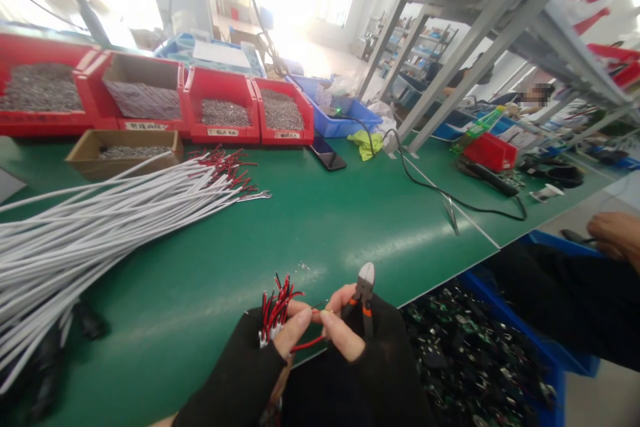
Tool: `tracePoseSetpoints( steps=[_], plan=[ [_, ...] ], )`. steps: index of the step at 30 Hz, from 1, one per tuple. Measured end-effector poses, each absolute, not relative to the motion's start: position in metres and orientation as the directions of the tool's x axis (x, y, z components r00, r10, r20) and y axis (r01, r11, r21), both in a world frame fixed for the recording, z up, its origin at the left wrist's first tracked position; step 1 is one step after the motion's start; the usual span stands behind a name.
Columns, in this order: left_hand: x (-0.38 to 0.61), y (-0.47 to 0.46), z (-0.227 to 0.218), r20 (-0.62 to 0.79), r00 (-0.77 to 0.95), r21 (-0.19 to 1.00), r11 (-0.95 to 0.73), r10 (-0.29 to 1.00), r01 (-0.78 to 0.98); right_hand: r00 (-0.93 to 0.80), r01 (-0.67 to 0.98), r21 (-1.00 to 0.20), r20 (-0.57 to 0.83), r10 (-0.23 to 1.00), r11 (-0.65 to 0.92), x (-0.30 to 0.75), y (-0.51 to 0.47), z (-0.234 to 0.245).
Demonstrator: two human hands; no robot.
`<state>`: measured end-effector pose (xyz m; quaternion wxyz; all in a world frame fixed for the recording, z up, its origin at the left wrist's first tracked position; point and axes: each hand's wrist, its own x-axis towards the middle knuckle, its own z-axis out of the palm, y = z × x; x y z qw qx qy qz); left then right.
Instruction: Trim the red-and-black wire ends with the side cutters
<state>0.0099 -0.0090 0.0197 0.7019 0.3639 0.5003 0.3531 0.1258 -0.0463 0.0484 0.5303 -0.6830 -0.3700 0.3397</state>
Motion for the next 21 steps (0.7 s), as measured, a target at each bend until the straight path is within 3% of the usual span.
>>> tracePoseSetpoints(
  steps=[3,7,9,15,21],
  plan=[
    [0.008,-0.008,0.02,-0.423,0.281,0.881,0.463,0.861,-0.094,0.499,0.132,-0.979,-0.072,0.863,-0.158,0.125,-0.048,0.047],
    [0.005,-0.009,0.014,-0.433,0.387,0.849,0.513,0.814,-0.128,0.465,-0.071,-0.987,-0.159,0.871,-0.143,0.124,-0.051,0.047],
    [0.004,-0.009,0.011,-0.455,0.446,0.827,0.551,0.771,-0.109,0.436,-0.087,-0.986,-0.164,0.885,-0.141,0.126,-0.056,0.046],
    [0.0,-0.007,0.009,-0.432,0.491,0.869,0.495,0.756,0.003,0.309,0.238,-0.928,-0.208,0.928,-0.287,0.141,-0.08,0.024],
    [-0.001,-0.009,0.009,-0.41,0.498,0.88,0.475,0.764,-0.005,0.286,0.334,-0.89,-0.218,0.933,-0.311,0.141,-0.085,0.013]
  ],
)
